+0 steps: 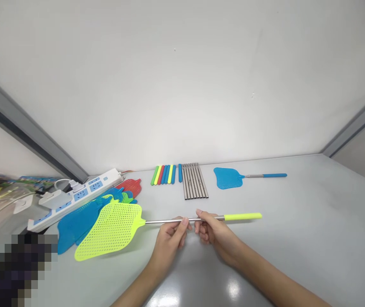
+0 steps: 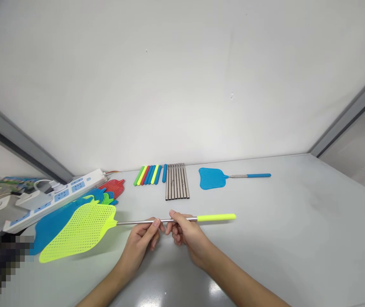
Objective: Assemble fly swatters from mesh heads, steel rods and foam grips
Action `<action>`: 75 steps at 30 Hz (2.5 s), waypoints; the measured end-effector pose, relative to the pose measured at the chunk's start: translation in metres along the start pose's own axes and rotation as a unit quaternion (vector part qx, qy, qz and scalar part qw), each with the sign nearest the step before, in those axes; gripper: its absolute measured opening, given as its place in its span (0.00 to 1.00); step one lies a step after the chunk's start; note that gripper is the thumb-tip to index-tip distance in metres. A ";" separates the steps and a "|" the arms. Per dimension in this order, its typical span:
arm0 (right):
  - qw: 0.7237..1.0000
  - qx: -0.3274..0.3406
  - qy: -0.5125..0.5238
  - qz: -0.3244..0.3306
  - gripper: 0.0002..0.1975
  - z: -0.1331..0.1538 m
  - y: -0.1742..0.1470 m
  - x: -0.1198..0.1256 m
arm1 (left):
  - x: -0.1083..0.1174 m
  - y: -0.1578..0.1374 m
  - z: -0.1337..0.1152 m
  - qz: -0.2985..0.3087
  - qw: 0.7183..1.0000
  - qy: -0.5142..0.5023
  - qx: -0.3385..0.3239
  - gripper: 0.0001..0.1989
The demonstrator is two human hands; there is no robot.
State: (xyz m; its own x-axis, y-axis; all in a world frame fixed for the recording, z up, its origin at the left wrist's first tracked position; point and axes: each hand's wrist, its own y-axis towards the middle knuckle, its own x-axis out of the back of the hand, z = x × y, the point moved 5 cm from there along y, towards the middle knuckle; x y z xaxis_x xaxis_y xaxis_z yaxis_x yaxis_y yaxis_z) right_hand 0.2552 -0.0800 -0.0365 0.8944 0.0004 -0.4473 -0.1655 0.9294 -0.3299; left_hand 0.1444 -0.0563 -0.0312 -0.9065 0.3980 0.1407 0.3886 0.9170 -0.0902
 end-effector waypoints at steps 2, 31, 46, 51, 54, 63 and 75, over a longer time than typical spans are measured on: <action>1.000 0.001 -0.001 -0.007 0.20 0.001 0.001 0.001 | -0.001 0.000 0.001 0.009 1.000 -0.014 -0.001 0.16; 0.998 -0.020 0.053 -0.032 0.18 0.005 0.001 0.009 | -0.001 0.002 -0.001 0.033 0.995 -0.093 0.017 0.15; 0.999 -0.020 0.042 -0.025 0.17 0.005 0.000 0.008 | -0.001 0.003 0.000 0.028 0.995 -0.098 0.013 0.17; 0.999 -0.014 0.038 -0.016 0.18 0.004 0.000 0.007 | -0.001 0.003 -0.001 0.015 0.995 -0.101 0.013 0.16; 1.000 -0.007 0.028 0.002 0.19 0.003 -0.002 0.001 | -0.003 0.004 -0.002 0.030 0.992 -0.122 0.011 0.15; 0.997 0.011 -0.042 0.064 0.24 -0.008 -0.009 -0.018 | -0.010 0.001 -0.004 0.094 0.987 -0.129 -0.007 0.15; 0.992 -0.014 -0.092 0.081 0.26 -0.015 -0.009 -0.022 | -0.011 -0.001 0.002 0.121 0.978 -0.160 0.050 0.31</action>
State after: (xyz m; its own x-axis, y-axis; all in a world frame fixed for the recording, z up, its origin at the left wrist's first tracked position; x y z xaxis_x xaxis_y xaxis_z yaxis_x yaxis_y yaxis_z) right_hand 0.2307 -0.0942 -0.0357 0.9158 0.2189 -0.3369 -0.3220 0.9013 -0.2897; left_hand 0.1535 -0.0620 -0.0347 -0.8009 0.5607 -0.2103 0.5955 0.7829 -0.1804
